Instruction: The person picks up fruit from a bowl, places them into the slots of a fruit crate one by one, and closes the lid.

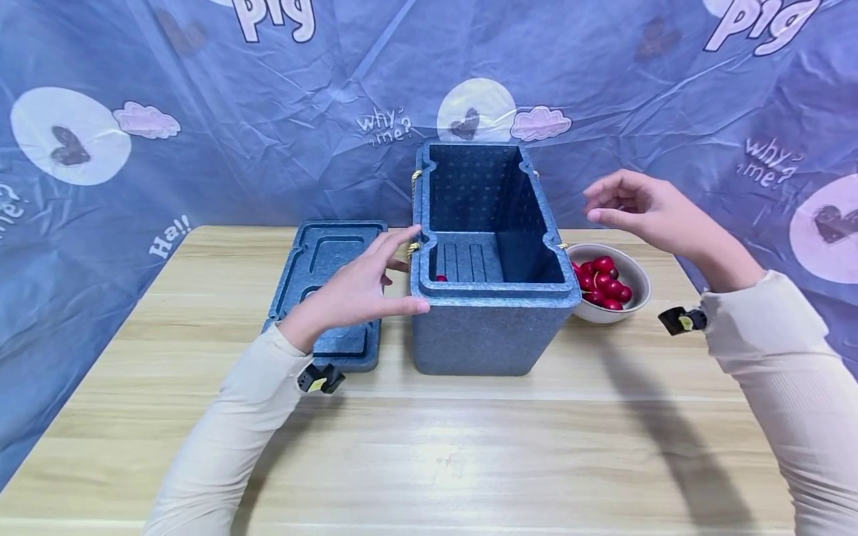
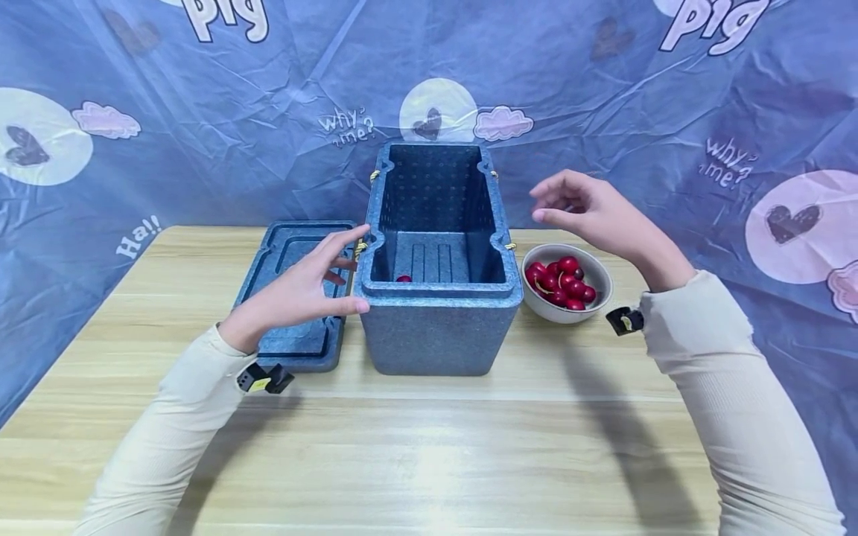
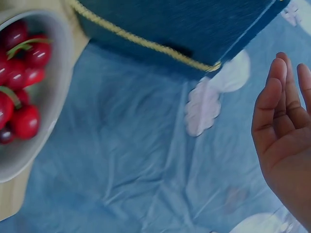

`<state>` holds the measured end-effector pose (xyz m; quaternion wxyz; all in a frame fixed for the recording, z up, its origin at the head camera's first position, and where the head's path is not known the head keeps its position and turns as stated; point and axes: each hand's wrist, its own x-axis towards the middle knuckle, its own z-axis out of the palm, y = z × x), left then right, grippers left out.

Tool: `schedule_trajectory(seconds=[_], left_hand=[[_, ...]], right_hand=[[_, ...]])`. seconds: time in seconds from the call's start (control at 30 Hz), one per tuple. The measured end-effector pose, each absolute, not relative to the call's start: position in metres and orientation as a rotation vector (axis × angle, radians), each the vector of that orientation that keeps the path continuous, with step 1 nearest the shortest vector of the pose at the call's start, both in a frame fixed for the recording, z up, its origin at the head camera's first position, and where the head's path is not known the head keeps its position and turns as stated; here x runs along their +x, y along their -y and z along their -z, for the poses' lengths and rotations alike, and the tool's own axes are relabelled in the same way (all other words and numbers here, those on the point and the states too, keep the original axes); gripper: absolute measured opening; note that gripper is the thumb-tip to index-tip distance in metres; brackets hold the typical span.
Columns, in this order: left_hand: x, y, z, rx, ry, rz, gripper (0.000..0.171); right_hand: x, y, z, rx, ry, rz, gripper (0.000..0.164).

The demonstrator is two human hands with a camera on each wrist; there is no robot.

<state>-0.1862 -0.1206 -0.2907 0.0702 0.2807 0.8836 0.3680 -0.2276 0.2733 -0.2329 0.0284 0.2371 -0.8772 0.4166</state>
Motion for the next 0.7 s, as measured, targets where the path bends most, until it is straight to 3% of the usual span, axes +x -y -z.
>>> schedule_trajectory(seconds=[0.37, 0.7], left_hand=[[-0.186, 0.120, 0.290, 0.843, -2.661, -1.115, 0.097], [-0.187, 0.121, 0.291, 0.841, -2.646, -1.131, 0.096]], right_hand=[[-0.233, -0.306, 0.265, 0.623, 2.759, -1.267, 0.037], [-0.236, -0.329, 0.303, 0.557, 2.920, -1.212, 0.029]])
